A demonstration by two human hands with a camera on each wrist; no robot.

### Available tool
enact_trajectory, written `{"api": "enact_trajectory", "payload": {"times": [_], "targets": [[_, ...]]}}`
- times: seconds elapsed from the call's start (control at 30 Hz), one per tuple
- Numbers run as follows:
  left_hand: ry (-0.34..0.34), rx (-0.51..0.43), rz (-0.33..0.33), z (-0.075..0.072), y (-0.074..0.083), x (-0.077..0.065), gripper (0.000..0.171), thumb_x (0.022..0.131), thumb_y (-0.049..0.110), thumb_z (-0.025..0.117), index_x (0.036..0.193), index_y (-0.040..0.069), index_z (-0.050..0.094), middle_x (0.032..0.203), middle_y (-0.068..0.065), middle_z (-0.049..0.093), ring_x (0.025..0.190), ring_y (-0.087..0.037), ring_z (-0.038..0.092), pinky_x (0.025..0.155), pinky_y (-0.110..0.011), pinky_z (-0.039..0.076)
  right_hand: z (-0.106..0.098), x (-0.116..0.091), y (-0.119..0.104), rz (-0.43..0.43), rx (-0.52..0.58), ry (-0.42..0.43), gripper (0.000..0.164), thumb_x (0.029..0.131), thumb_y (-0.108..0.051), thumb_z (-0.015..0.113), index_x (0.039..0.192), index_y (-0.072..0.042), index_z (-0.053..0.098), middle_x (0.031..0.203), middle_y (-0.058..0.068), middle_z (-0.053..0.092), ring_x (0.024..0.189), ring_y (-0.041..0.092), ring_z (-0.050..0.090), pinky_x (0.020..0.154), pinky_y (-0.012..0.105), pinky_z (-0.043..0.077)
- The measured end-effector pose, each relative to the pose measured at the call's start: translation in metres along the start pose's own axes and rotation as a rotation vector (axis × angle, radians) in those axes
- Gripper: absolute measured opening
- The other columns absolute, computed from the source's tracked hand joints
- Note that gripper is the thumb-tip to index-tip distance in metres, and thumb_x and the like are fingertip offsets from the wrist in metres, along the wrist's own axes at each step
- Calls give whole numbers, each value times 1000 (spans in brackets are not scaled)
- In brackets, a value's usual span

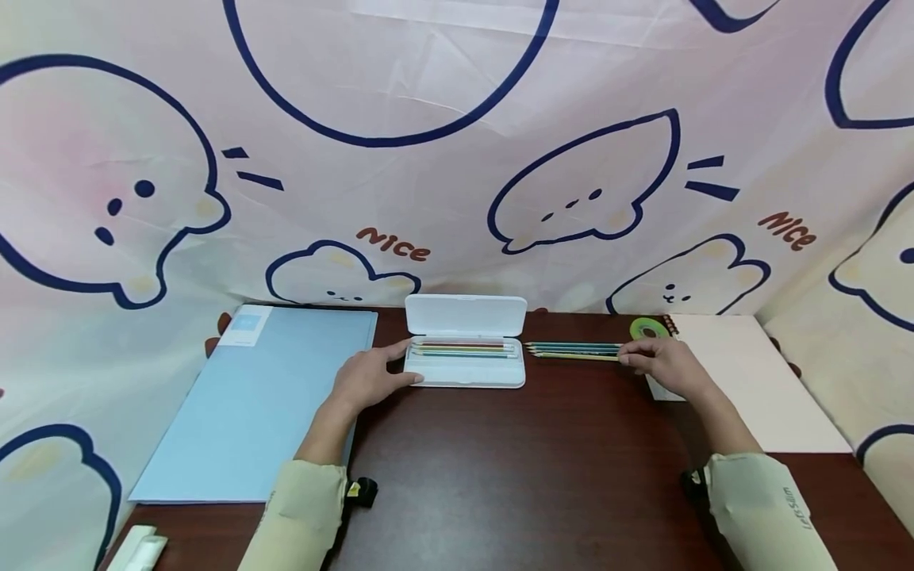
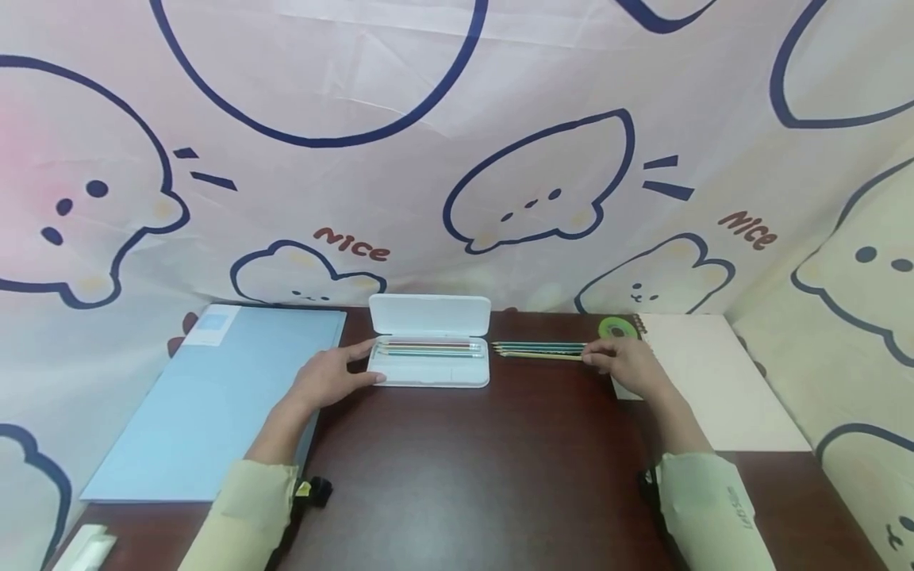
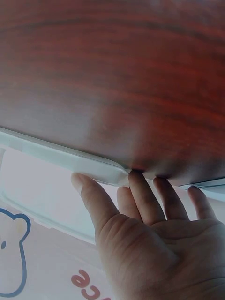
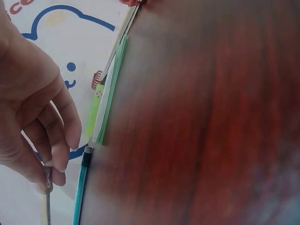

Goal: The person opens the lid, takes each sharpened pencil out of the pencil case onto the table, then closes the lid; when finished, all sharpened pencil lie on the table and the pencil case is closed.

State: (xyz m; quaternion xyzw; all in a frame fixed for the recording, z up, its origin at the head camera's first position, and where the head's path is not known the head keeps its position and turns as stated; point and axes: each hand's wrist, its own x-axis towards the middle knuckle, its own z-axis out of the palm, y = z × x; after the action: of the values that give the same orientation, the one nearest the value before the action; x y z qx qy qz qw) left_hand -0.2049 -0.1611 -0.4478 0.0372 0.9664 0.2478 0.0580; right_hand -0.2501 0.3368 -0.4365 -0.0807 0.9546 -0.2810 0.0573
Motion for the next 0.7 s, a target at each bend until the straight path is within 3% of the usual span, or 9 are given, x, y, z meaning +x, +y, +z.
{"api": "enact_trajectory", "payload": {"times": [0.3,0.53,0.7], "targets": [[-5,-1,-3,1,-1,1,78,87,55,74,154,29,44,144,-13,61,102,-28,63,74,-36,45,6,8,0,-60,-58,-13,12,97,-23,70,97,-15,78,84,2,71,74,16,58,67,32,48],[-5,-7,-1,1,-1,2,79,87,54,75,154,28,44,143,-15,61,95,-26,61,69,-34,42,8,11,-2,-64,-135,-11,9,95,-21,71,98,-17,79,87,-1,72,77,16,56,67,31,47],[-7,-4,-7,1,-1,2,78,87,54,75,154,29,45,144,-14,61,97,-26,62,69,-34,43,8,15,-1,-75,-246,0,6,94,-23,73,95,-19,77,89,0,74,81,20,59,74,42,51]]}}
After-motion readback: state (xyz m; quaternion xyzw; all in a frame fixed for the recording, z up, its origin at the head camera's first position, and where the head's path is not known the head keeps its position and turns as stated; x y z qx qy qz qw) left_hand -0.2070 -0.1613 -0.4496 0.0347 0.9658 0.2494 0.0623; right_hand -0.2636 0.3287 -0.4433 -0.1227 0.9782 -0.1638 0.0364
